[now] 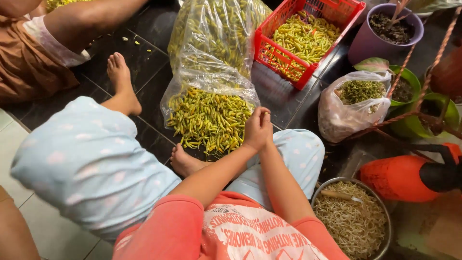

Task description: A person sitting on the floor is manually removing the stems from green chilies and placing them into a metal bowl.

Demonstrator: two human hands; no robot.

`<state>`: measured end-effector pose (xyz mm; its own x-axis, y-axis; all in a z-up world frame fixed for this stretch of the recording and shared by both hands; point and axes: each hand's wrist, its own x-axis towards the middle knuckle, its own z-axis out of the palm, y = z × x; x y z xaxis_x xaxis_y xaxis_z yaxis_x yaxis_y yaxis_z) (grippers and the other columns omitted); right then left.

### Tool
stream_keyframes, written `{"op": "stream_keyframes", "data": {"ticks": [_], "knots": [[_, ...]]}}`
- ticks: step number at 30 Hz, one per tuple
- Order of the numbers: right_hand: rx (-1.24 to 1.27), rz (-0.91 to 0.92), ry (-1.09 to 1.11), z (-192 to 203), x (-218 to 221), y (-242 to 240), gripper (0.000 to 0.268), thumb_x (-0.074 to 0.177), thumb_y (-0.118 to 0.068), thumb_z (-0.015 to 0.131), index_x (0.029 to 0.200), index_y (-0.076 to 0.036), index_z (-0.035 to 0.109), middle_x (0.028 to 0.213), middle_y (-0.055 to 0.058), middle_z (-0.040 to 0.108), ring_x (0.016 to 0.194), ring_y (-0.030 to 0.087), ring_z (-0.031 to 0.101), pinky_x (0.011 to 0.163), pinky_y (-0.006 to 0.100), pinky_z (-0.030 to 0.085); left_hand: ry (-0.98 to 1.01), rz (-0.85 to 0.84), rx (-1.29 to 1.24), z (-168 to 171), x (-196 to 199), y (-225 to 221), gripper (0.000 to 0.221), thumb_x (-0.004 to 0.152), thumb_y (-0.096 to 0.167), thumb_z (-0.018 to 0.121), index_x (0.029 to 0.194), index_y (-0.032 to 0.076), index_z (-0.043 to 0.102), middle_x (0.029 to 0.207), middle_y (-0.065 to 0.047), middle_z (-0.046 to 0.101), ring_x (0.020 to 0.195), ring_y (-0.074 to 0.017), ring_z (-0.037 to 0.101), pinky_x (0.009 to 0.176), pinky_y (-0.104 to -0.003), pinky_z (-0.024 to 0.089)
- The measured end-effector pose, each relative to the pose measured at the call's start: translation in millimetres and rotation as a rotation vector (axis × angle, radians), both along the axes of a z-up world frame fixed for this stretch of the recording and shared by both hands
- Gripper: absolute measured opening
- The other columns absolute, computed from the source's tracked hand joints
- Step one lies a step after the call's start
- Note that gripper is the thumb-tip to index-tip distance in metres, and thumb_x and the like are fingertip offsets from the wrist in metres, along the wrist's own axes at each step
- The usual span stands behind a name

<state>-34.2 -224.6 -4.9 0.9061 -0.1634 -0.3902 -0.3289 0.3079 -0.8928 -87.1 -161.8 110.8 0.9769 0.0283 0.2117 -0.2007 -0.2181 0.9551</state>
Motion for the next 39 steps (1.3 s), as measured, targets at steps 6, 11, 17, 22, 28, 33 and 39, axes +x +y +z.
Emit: {"op": "stream_keyframes", "data": {"ticks": [6,11,17,22,28,33,39], "knots": [[0.114,-0.129,0.062,-61,30,10,0.021,0.096,-0.033,0.078,0.102,-0.017,0.066,0.082,0.002,0.067,0.062,0.014,0.064,0.049,0.023,0.054,0.461,0.294,-0.105,-142,23,49,0.019,0.105,0.034,0.042,0.102,0.020,0.054,0.086,-0.008,0.067,0.087,-0.0331,0.067,0.086,-0.051,0.053],[-0.464,0.176,-0.135,-76,25,39,0.029,0.096,-0.037,0.080,0.115,-0.015,0.077,0.094,0.008,0.076,0.080,0.024,0.076,0.063,0.035,0.061,0.837,0.582,-0.374,-178,37,100,0.017,0.103,0.030,0.042,0.104,0.022,0.057,0.086,0.003,0.065,0.079,-0.0191,0.065,0.092,-0.045,0.048],[-0.905,0.495,-0.404,-30,-7,67,0.012,0.101,-0.020,0.073,0.110,-0.015,0.076,0.084,0.004,0.070,0.077,0.024,0.071,0.070,0.040,0.059,0.985,0.681,-0.520,-174,39,138,0.028,0.106,0.034,0.040,0.120,0.018,0.058,0.124,-0.008,0.057,0.124,-0.0273,0.052,0.115,-0.053,0.026],[-1.018,0.499,-0.402,-31,-5,61,0.008,0.100,-0.022,0.074,0.107,-0.018,0.076,0.081,-0.002,0.069,0.076,0.018,0.069,0.074,0.035,0.057,1.001,0.644,-0.576,-177,30,123,0.033,0.108,0.034,0.038,0.113,0.016,0.064,0.130,-0.011,0.054,0.136,-0.0304,0.046,0.119,-0.057,0.022],[-1.096,0.506,-0.259,-10,11,78,0.016,0.090,-0.026,0.081,0.105,-0.020,0.081,0.086,0.006,0.074,0.082,0.031,0.073,0.074,0.045,0.058,1.017,0.534,-0.475,-184,21,137,0.018,0.103,0.020,0.048,0.103,0.011,0.063,0.096,-0.003,0.060,0.094,-0.0207,0.057,0.094,-0.044,0.046],[-1.137,0.642,-0.332,7,9,90,0.019,0.087,-0.013,0.084,0.104,-0.006,0.081,0.087,0.015,0.070,0.076,0.035,0.072,0.073,0.048,0.060,0.908,0.504,-0.418,-178,28,139,0.020,0.099,0.020,0.049,0.094,0.010,0.065,0.080,-0.002,0.062,0.076,-0.0162,0.059,0.072,-0.033,0.050],[-0.916,0.388,-0.338,-7,17,84,0.019,0.094,-0.012,0.083,0.113,-0.011,0.079,0.094,0.012,0.074,0.083,0.028,0.073,0.069,0.041,0.060,0.794,0.569,-0.374,-152,33,132,0.020,0.101,0.020,0.049,0.094,0.011,0.065,0.084,-0.004,0.064,0.078,-0.0157,0.059,0.075,-0.034,0.051]]}}
